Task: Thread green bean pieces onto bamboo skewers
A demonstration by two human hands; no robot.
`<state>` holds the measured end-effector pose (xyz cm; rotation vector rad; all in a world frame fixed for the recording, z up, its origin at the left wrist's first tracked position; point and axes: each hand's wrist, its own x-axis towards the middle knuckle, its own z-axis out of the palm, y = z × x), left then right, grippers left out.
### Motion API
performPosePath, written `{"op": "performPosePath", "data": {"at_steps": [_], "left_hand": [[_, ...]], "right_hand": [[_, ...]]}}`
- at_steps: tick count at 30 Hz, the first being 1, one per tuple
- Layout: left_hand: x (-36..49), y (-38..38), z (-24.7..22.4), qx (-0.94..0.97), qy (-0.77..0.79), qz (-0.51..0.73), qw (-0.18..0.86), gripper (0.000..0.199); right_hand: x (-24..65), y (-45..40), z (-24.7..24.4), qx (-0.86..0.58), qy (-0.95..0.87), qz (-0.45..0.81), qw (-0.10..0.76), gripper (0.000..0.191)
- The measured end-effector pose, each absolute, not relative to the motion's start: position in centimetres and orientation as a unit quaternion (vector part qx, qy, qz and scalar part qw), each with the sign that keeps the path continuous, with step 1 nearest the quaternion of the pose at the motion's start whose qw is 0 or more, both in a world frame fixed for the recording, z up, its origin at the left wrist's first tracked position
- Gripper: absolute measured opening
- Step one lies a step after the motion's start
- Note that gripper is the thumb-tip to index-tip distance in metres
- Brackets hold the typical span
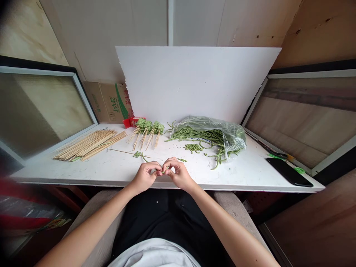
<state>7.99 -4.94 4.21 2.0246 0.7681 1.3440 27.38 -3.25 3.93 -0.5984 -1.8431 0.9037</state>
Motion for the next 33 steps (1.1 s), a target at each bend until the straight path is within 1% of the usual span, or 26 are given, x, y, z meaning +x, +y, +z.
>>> {"op": "performPosePath", "data": {"at_steps": [6, 9, 11, 14, 16, 19, 23, 27, 30, 33], "left_hand": [[7.9, -4.7, 4.0, 0.744, 0.275, 0.508, 0.336, 0.016], [7.7, -4.3, 3.9, 0.724, 0.281, 0.517, 0.361, 0.016], [7.7, -4.2, 3.9, 0.713, 0.295, 0.522, 0.364, 0.014], [7.6, -4.2, 3.8, 0.718, 0.315, 0.524, 0.331, 0.015], [7.7, -4.2, 3.6, 0.73, 0.325, 0.519, 0.303, 0.017], [7.8, -4.1, 3.2, 0.737, 0.334, 0.512, 0.287, 0.017], [8.2, -4.1, 3.1, 0.743, 0.333, 0.508, 0.28, 0.017], [8.4, -4.4, 3.1, 0.751, 0.333, 0.504, 0.266, 0.019], [8.2, -4.4, 3.0, 0.765, 0.324, 0.497, 0.25, 0.024], [7.9, -4.0, 2.8, 0.78, 0.312, 0.485, 0.244, 0.032]], "right_hand": [[26.9, -3.6, 3.7, -0.229, -0.718, 0.459, 0.471, 0.038], [26.8, -3.7, 4.4, -0.225, -0.711, 0.461, 0.481, 0.037], [27.4, -3.3, 5.0, -0.25, -0.719, 0.41, 0.502, 0.033], [29.5, -1.8, 5.3, -0.345, -0.743, 0.255, 0.513, 0.03], [31.4, -0.2, 4.8, -0.419, -0.748, 0.145, 0.494, 0.035], [34.0, 2.2, 3.4, -0.498, -0.73, 0.06, 0.464, 0.047], [35.2, 3.9, 1.7, -0.545, -0.715, 0.03, 0.437, 0.046], [35.0, 4.0, 0.8, -0.535, -0.74, 0.007, 0.408, 0.042], [34.8, 3.8, 0.7, -0.532, -0.751, -0.009, 0.391, 0.047], [34.5, 3.2, 1.6, -0.548, -0.744, -0.003, 0.383, 0.051]]}}
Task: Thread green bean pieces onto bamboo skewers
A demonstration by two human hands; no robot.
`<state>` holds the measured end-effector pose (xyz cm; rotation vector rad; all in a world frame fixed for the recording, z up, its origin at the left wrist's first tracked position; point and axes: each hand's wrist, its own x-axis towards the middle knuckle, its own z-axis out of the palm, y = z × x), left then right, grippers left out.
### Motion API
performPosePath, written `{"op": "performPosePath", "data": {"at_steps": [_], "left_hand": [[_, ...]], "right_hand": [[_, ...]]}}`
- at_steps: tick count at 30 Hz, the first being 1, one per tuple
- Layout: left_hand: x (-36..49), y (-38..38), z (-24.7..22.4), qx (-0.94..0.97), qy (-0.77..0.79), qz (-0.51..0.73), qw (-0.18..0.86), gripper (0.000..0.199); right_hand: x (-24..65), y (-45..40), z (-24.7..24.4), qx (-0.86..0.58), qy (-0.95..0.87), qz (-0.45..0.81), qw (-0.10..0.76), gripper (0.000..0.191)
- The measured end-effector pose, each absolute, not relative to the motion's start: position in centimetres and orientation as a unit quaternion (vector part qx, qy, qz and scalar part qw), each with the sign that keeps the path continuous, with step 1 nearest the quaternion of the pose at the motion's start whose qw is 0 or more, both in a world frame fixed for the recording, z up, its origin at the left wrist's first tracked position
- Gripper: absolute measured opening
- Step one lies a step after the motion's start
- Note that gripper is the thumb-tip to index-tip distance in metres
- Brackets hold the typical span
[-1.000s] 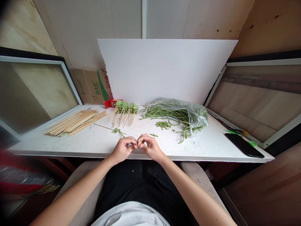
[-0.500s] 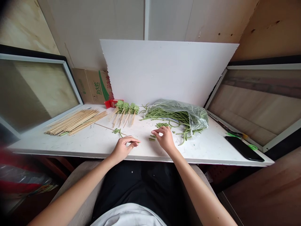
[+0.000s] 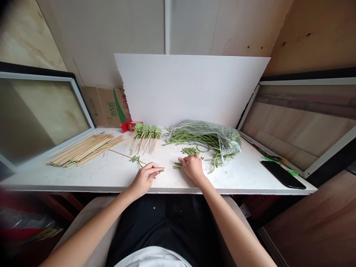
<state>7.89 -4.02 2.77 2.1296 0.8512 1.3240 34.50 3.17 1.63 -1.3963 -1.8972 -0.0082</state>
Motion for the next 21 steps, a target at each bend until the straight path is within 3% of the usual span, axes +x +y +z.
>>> {"op": "performPosePath", "data": {"at_steps": [5, 8, 13, 21], "left_hand": [[7.6, -3.7, 2.5, 0.753, 0.367, 0.501, 0.219, 0.032], [7.6, -3.8, 2.5, 0.741, 0.379, 0.506, 0.228, 0.033], [7.6, -3.8, 2.6, 0.744, 0.383, 0.496, 0.232, 0.032], [7.0, -3.2, 2.4, 0.772, 0.403, 0.482, 0.093, 0.009]], "right_hand": [[32.7, 0.3, 5.1, -0.412, -0.819, 0.143, 0.372, 0.039], [31.0, -1.7, 6.5, -0.318, -0.848, 0.218, 0.362, 0.045], [29.1, -3.0, 6.4, -0.276, -0.855, 0.19, 0.396, 0.022], [29.5, -2.3, 5.8, -0.296, -0.841, 0.139, 0.431, 0.019]]}}
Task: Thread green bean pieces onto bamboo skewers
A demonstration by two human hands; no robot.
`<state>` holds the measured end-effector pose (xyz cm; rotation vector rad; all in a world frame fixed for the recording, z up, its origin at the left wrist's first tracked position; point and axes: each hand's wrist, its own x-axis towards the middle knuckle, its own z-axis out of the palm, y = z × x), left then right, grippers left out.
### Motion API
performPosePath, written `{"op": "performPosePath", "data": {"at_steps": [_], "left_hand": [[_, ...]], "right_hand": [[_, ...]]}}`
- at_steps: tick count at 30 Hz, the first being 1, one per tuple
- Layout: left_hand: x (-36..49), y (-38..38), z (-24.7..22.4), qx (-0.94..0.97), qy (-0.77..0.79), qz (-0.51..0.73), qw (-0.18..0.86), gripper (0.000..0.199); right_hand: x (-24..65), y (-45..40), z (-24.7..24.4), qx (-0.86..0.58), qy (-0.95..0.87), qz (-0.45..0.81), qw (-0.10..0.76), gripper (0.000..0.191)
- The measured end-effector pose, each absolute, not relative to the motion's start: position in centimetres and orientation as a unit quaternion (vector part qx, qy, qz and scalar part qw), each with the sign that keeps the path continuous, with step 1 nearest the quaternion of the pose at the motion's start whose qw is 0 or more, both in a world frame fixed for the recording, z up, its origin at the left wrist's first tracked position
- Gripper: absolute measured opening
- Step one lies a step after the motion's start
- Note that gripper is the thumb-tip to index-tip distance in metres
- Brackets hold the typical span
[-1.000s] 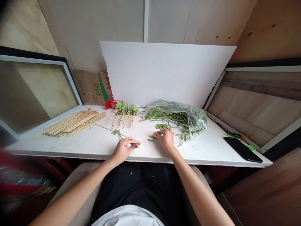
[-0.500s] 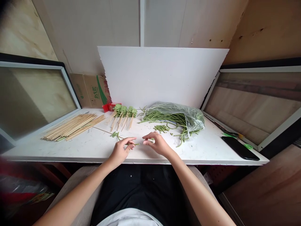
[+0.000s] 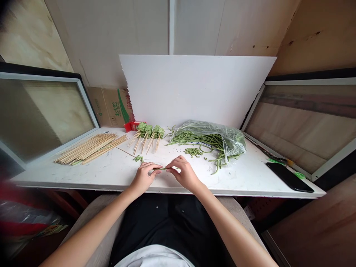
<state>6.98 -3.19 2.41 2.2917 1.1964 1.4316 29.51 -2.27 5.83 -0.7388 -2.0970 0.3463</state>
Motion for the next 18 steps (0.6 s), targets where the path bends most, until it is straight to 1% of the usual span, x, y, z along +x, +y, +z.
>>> {"op": "performPosePath", "data": {"at_steps": [4, 9, 12, 16, 18], "left_hand": [[7.1, -3.3, 2.4, 0.781, 0.402, 0.474, 0.067, 0.006], [7.4, -3.8, 2.8, 0.801, 0.386, 0.455, 0.057, 0.007], [7.7, -4.0, 3.1, 0.806, 0.385, 0.444, 0.074, 0.01], [8.0, -4.3, 3.1, 0.801, 0.383, 0.446, 0.11, 0.021], [8.0, -4.4, 3.1, 0.798, 0.376, 0.453, 0.131, 0.023]], "right_hand": [[29.2, -2.6, 5.8, -0.293, -0.851, 0.135, 0.415, 0.019], [28.7, -2.8, 5.3, -0.296, -0.845, 0.14, 0.423, 0.014], [28.3, -2.9, 5.0, -0.301, -0.84, 0.147, 0.427, 0.012], [27.6, -3.4, 4.6, -0.298, -0.826, 0.18, 0.443, 0.02], [27.4, -3.5, 4.3, -0.298, -0.816, 0.205, 0.452, 0.02]]}}
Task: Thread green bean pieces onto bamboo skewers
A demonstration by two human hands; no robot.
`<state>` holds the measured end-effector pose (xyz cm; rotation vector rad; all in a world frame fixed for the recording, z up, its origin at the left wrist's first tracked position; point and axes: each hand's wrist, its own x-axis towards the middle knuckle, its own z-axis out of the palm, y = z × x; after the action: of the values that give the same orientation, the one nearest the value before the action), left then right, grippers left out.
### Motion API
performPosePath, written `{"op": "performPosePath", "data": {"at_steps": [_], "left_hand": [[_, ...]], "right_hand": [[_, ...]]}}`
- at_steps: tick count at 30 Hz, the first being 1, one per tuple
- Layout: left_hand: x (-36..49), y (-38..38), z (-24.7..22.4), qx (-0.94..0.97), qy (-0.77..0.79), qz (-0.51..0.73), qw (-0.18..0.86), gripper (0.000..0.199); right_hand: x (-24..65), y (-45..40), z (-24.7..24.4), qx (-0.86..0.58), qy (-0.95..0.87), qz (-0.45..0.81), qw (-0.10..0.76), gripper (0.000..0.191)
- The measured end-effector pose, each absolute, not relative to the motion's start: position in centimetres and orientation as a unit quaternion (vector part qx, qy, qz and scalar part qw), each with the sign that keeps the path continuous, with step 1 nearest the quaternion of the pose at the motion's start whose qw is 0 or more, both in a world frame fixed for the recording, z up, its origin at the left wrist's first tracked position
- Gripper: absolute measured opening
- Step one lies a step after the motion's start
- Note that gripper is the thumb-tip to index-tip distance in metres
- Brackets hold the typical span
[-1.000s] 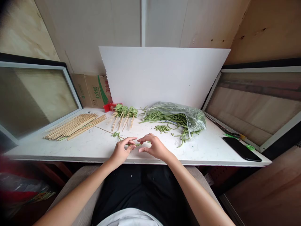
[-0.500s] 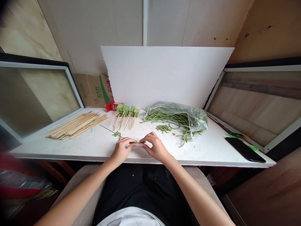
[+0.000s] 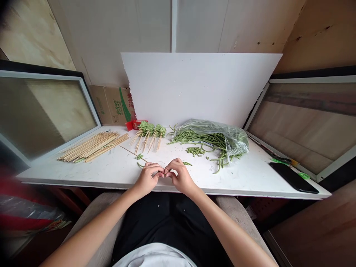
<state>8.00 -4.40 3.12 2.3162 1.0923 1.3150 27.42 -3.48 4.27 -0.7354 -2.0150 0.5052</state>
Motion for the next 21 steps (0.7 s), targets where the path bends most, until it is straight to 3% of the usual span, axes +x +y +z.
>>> {"op": "performPosePath", "data": {"at_steps": [3, 7, 12, 17, 21], "left_hand": [[8.0, -4.5, 3.4, 0.788, 0.363, 0.471, 0.16, 0.022], [8.0, -4.7, 4.1, 0.768, 0.349, 0.491, 0.216, 0.017], [8.1, -4.9, 4.3, 0.755, 0.346, 0.502, 0.242, 0.013], [8.3, -4.8, 3.8, 0.759, 0.337, 0.512, 0.219, 0.021], [8.5, -5.3, 4.1, 0.775, 0.322, 0.502, 0.211, 0.028]], "right_hand": [[27.2, -3.6, 3.9, -0.298, -0.799, 0.247, 0.461, 0.015], [27.2, -3.4, 4.3, -0.294, -0.781, 0.281, 0.475, 0.027], [30.2, -1.2, 5.0, -0.365, -0.762, 0.179, 0.503, 0.027], [34.7, 2.4, 3.0, -0.509, -0.749, 0.038, 0.423, 0.037], [36.4, 3.8, 1.2, -0.556, -0.748, 0.01, 0.362, 0.029]]}}
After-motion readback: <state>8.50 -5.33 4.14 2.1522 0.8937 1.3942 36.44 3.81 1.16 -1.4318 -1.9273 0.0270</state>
